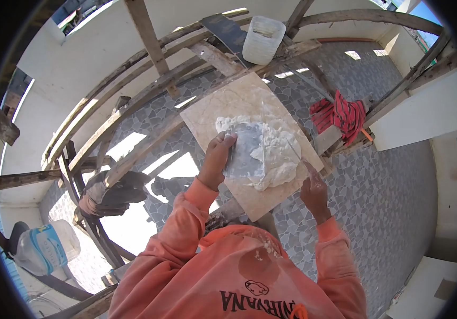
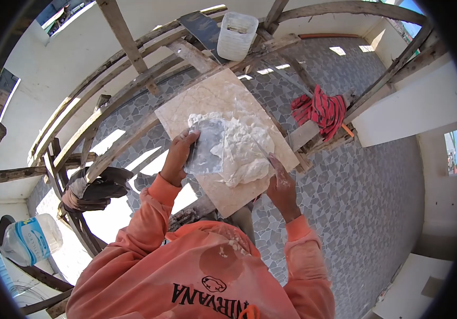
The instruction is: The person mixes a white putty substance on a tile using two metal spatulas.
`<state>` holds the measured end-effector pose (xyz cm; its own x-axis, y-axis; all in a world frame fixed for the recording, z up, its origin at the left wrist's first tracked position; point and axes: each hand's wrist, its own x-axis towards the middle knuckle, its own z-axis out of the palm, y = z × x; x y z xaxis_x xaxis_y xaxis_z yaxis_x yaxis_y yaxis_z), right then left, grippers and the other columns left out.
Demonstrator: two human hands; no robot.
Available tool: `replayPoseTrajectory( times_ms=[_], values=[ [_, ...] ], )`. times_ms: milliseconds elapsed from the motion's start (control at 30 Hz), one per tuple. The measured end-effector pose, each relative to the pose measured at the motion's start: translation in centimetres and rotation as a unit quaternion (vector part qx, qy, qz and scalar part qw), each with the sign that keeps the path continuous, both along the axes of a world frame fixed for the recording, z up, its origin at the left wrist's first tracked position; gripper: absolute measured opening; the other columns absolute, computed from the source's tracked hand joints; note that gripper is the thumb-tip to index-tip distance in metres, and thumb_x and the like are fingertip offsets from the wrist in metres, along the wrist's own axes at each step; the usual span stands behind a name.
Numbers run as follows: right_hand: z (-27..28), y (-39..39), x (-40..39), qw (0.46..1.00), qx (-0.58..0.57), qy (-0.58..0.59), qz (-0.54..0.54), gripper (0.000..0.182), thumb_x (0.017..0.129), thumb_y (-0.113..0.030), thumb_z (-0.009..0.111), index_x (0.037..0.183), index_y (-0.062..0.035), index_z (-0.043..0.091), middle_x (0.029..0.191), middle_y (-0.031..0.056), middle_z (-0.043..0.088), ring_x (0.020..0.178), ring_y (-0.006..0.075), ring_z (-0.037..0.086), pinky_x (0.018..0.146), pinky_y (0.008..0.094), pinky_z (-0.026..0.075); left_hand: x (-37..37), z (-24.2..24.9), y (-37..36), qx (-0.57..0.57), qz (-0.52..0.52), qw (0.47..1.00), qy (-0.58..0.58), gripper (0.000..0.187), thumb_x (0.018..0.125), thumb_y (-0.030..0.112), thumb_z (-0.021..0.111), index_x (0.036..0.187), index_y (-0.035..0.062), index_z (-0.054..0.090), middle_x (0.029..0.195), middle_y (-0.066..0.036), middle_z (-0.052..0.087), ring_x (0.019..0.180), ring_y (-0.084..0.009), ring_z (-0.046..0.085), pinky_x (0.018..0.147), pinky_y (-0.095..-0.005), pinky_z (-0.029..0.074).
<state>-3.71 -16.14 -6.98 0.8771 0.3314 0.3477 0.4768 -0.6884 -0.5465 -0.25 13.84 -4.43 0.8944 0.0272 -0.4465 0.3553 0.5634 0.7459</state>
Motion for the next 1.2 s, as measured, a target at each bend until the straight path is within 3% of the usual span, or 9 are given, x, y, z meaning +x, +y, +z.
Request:
replayPoseTrajectory(
  times_ms=[33,133,267,400,500,800,1000,1100,1200],
  values=[
    [0.5,0.1,-0.9,0.993,-0.043,0.041,-0.099,0.038,0.087,0.001,0.05,0.124,0.006,0.059,0.111,0.0272,0.067,0.1,0.04,0.067,0.086,0.0426,0.055,0.4,-0.1,0.2,0.041,0.018,0.999,-0.006,0.024,0.1,0.019,0.054,0.111,-0.002,0.059,0.086,-0.002,0.063,0.069,-0.0088,0.062,0.06,-0.0243,0.053],
    [5.0,1.9,-2.7,0.989,-0.027,0.102,-0.106,0.029,0.089,-0.001,0.05,0.112,0.0085,0.063,0.098,0.0279,0.069,0.09,0.0404,0.069,0.082,0.0421,0.056,1.2,-1.3,0.7,0.156,0.042,0.985,-0.052,0.029,0.099,0.02,0.054,0.113,-0.0054,0.057,0.089,-0.001,0.062,0.073,-0.0084,0.059,0.064,-0.0235,0.049],
    [7.2,5.0,-3.7,0.99,-0.035,-0.106,0.082,0.044,0.083,0.004,0.057,0.127,0.0052,0.057,0.109,0.0212,0.066,0.094,0.0355,0.067,0.081,0.0428,0.056,2.2,-2.0,0.3,0.292,0.048,0.951,-0.089,0.03,0.099,0.019,0.053,0.113,-0.0069,0.055,0.087,-0.004,0.062,0.072,-0.0111,0.055,0.065,-0.0266,0.046],
    [6.0,6.2,-4.2,0.982,-0.124,-0.08,0.114,0.046,0.083,0.001,0.06,0.129,0.004,0.056,0.123,0.0217,0.061,0.11,0.0354,0.062,0.094,0.0457,0.051,2.3,-0.9,-0.5,0.427,0.057,0.893,-0.13,0.029,0.098,0.019,0.052,0.112,-0.0072,0.054,0.081,-0.009,0.06,0.07,-0.0149,0.052,0.066,-0.0323,0.044],
    [5.0,6.7,-4.2,0.978,-0.153,-0.064,0.124,0.045,0.085,-0.004,0.056,0.129,0.0041,0.056,0.124,0.0216,0.06,0.114,0.0347,0.06,0.096,0.0445,0.05,2.1,-0.4,-0.8,0.439,0.073,0.886,-0.133,0.023,0.098,0.019,0.052,0.105,-0.0022,0.052,0.075,-0.017,0.061,0.067,-0.0269,0.06,0.064,-0.0401,0.046],
    [2.0,9.0,-1.2,0.975,-0.166,-0.09,0.116,0.044,0.085,-0.009,0.055,0.127,0.0023,0.057,0.119,0.0195,0.062,0.108,0.032,0.061,0.092,0.0426,0.051,1.3,-0.7,0.2,0.494,0.036,0.861,-0.116,0.028,0.097,0.021,0.05,0.111,-0.0034,0.052,0.081,-0.027,0.065,0.077,-0.044,0.064,0.068,-0.0483,0.046],
    [0.1,9.2,3.7,0.975,-0.175,-0.114,0.08,0.042,0.082,-0.007,0.057,0.123,0.0001,0.06,0.108,0.0152,0.064,0.098,0.031,0.064,0.085,0.0414,0.053,0.2,-2.3,0.6,0.517,0.006,0.841,-0.159,0.029,0.095,0.02,0.052,0.114,-0.0024,0.052,0.08,-0.029,0.064,0.078,-0.0488,0.063,0.068,-0.05,0.047],
    [0.1,8.6,6.1,0.975,-0.182,-0.117,0.05,0.04,0.079,-0.002,0.058,0.118,-0.0025,0.064,0.1,0.0126,0.064,0.094,0.0315,0.065,0.081,0.0424,0.054,-0.6,0.1,1.1,0.517,-0.041,0.842,-0.152,0.028,0.095,0.021,0.054,0.113,-0.0009,0.054,0.077,-0.028,0.063,0.077,-0.0487,0.063,0.066,-0.0509,0.047],
    [0.8,7.9,7.3,0.954,-0.255,-0.146,0.054,0.036,0.081,-0.006,0.058,0.117,-0.0037,0.064,0.099,0.012,0.062,0.095,0.0303,0.063,0.083,0.0417,0.052,0.0,2.9,2.7,0.583,-0.056,0.79,-0.181,0.026,0.094,0.02,0.055,0.112,0.0015,0.056,0.074,-0.028,0.063,0.075,-0.0479,0.063,0.065,-0.0525,0.046]
  ],
)
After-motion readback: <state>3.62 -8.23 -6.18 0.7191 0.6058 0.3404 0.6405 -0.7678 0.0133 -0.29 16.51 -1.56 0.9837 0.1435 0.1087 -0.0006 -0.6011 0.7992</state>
